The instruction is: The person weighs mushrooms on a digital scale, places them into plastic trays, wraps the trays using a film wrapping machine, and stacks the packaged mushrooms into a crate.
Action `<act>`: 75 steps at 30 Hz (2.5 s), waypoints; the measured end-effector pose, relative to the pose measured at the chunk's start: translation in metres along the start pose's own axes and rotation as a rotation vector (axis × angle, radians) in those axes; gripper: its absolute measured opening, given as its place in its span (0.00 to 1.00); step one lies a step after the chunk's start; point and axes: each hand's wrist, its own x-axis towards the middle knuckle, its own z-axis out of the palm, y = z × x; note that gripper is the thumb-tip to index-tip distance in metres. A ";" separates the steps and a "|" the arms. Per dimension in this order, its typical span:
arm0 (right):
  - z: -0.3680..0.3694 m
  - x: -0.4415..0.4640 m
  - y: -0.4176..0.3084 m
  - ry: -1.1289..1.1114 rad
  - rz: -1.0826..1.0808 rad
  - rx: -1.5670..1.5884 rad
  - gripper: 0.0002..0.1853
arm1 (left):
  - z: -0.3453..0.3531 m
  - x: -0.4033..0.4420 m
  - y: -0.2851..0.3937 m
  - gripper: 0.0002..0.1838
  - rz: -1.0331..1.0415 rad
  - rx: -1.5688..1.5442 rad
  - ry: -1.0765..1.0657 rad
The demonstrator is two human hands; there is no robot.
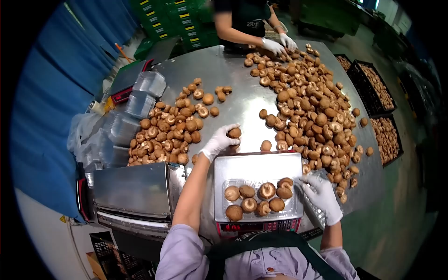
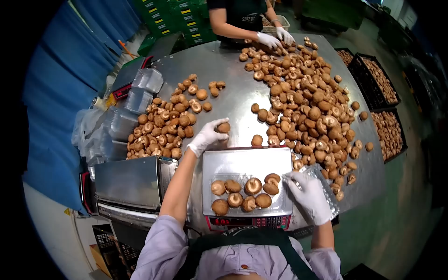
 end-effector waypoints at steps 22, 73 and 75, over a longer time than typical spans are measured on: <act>0.087 0.013 -0.025 0.001 -0.500 -0.130 0.25 | 0.063 -0.199 0.020 0.47 0.271 -0.676 0.230; 0.059 -0.049 0.053 0.360 0.092 0.565 0.18 | 0.046 -0.198 -0.010 0.14 0.324 -0.253 0.674; 0.064 -0.045 0.053 0.384 0.080 0.692 0.18 | 0.040 -0.211 -0.020 0.14 0.297 -0.308 0.681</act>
